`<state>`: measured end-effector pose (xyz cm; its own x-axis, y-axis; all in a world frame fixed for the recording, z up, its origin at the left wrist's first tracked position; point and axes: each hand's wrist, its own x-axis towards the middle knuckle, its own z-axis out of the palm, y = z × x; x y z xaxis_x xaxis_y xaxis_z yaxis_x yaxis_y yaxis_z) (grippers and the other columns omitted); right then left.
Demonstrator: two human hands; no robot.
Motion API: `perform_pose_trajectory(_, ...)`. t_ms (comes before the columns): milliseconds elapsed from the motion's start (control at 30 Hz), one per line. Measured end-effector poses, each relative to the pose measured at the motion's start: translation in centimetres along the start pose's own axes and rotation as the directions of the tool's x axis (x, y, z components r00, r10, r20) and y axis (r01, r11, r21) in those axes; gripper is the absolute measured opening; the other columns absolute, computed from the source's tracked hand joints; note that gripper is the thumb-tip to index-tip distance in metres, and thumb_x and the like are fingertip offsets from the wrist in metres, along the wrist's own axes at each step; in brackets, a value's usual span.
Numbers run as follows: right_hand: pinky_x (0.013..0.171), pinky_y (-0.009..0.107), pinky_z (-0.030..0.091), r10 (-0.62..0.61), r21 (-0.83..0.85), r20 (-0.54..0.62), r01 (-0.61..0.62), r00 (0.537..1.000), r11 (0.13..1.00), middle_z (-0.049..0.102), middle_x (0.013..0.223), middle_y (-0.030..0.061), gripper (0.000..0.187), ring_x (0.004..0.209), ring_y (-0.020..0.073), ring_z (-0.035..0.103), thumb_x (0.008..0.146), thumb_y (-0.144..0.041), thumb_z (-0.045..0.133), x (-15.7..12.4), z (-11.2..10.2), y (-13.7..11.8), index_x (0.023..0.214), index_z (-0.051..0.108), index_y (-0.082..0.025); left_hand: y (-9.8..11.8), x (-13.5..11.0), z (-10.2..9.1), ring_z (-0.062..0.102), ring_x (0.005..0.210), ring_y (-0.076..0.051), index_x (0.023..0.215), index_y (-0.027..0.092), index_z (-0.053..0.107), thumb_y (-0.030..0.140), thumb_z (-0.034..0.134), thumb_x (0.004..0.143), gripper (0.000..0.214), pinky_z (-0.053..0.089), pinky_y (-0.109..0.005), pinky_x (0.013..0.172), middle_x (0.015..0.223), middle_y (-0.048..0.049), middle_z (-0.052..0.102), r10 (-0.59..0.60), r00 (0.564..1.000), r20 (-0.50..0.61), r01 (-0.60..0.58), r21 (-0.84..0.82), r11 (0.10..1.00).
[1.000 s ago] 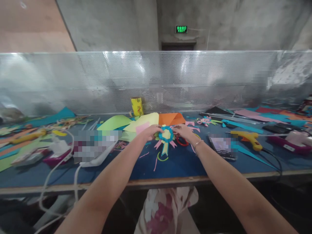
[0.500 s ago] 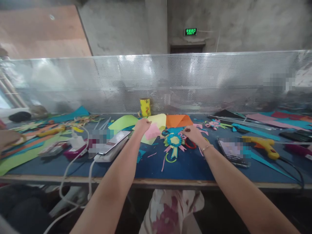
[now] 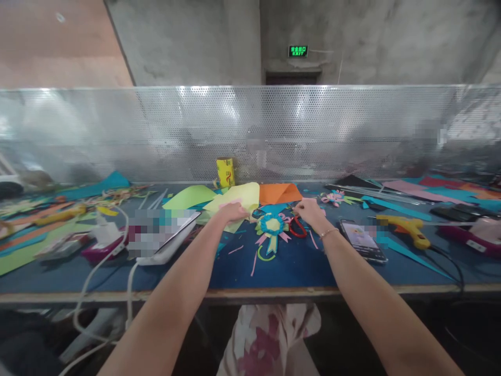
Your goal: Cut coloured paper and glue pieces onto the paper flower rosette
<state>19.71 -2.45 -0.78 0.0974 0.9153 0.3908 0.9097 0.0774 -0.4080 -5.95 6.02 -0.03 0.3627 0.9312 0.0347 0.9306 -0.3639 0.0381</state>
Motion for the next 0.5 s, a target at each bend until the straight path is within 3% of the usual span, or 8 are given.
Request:
perform_pose_trajectory(100,0.051,0.02,0.029,0.008,-0.042,0.041,-0.006,0.999,0.999,0.06,0.06,0.0054,0.026,0.056,0.01,0.05,0.074,-0.02,0.043,0.1,0.2,-0.2,0.054,0.058,-0.013,-0.3,0.4,0.2,0.056,0.096,-0.024,0.107,0.012,0.056,0.041,0.039,0.072,0.048,0.04,-0.027,0.076,0.11,-0.0152,0.058,-0.004,1.0,-0.02,0.004,0.018,1.0)
perform_pose_trajectory(300,0.053,0.022,0.028,0.036,-0.099,0.037,-0.032,0.999,0.995,0.062,0.07,0.0099,0.027,0.062,0.0119,0.052,0.078,-0.016,0.037,0.5,0.5,-0.5,0.065,0.06,-0.011,-1.1,0.0,0.2,0.054,0.1,-0.024,0.107,0.015,0.056,0.016,0.043,0.068,0.041,0.039,-0.029,0.079,0.11,-0.0139,0.058,-0.022,0.993,-0.113,0.028,0.058,0.998)
perform_pose_trajectory(400,0.054,0.022,0.028,0.023,-0.109,0.053,-0.017,0.998,0.994,0.061,0.067,0.0087,0.032,0.063,0.012,0.053,0.081,-0.024,0.036,0.5,0.3,-0.5,0.064,0.061,-0.012,-1.2,-0.2,0.3,0.056,0.096,-0.025,0.105,0.014,0.057,0.017,0.044,0.069,0.038,0.039,-0.03,0.078,0.105,-0.0159,0.06,-0.029,0.99,-0.14,0.039,0.067,0.997)
perform_pose_trajectory(500,0.055,0.022,0.03,0.011,-0.111,0.064,-0.003,0.998,0.994,0.061,0.064,0.0079,0.036,0.064,0.0126,0.054,0.081,-0.031,0.038,0.3,0.1,-0.6,0.063,0.062,-0.012,-0.9,0.0,0.5,0.056,0.094,-0.025,0.107,0.013,0.055,0.03,0.044,0.072,0.041,0.04,-0.03,0.077,0.104,-0.0166,0.06,-0.021,0.988,-0.152,0.03,0.061,0.998)
